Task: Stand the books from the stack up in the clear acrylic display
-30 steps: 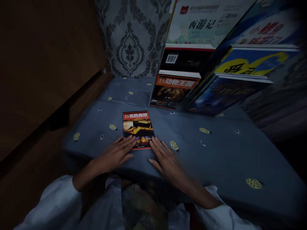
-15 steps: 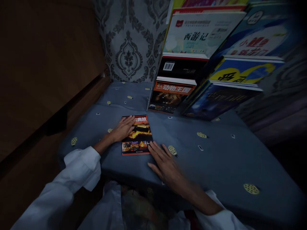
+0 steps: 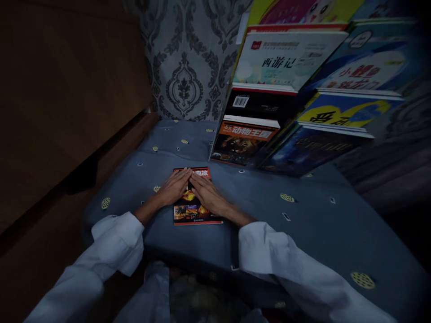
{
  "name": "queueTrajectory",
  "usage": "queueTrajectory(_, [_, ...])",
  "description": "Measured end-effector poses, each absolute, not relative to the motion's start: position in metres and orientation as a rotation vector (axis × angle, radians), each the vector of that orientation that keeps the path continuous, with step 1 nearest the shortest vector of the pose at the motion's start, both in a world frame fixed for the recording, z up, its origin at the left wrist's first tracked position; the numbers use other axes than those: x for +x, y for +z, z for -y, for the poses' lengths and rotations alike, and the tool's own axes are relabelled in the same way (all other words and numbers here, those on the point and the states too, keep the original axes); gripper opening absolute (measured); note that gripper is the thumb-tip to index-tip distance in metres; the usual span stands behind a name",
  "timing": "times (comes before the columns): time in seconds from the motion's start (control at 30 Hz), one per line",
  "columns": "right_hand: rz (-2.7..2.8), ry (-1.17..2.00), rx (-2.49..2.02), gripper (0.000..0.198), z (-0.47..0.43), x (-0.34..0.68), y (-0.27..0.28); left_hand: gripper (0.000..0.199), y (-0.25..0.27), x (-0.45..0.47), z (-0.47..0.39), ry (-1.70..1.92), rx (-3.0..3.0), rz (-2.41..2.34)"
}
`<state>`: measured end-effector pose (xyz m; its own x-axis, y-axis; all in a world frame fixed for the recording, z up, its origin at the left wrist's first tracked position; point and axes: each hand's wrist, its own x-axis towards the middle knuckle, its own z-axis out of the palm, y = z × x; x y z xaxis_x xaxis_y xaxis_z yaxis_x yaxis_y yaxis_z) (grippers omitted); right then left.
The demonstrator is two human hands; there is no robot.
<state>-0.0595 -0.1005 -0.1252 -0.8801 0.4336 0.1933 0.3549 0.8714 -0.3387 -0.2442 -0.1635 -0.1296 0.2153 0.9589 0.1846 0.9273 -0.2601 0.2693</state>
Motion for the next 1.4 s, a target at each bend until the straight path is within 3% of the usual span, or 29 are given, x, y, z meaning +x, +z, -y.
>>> queueTrajectory(0.63, [2.536, 0.355, -1.06, 0.059, 0.082, -0.065, -0.149, 0.051, -0.136, -0.235, 0.167, 0.447, 2.263, -2.201])
queueTrajectory(1.2, [2.661, 0.418, -0.727, 0.069, 0.175, 0.038, -0.139, 0.052, -0.132, -0.236, 0.169, 0.428, 2.244, -2.191])
queueTrajectory(1.4, [2.631, 0.447, -0.746, 0.057, 0.181, 0.048, -0.141, 0.052, -0.126, -0.231, 0.174, 0.346, 2.342, -2.098])
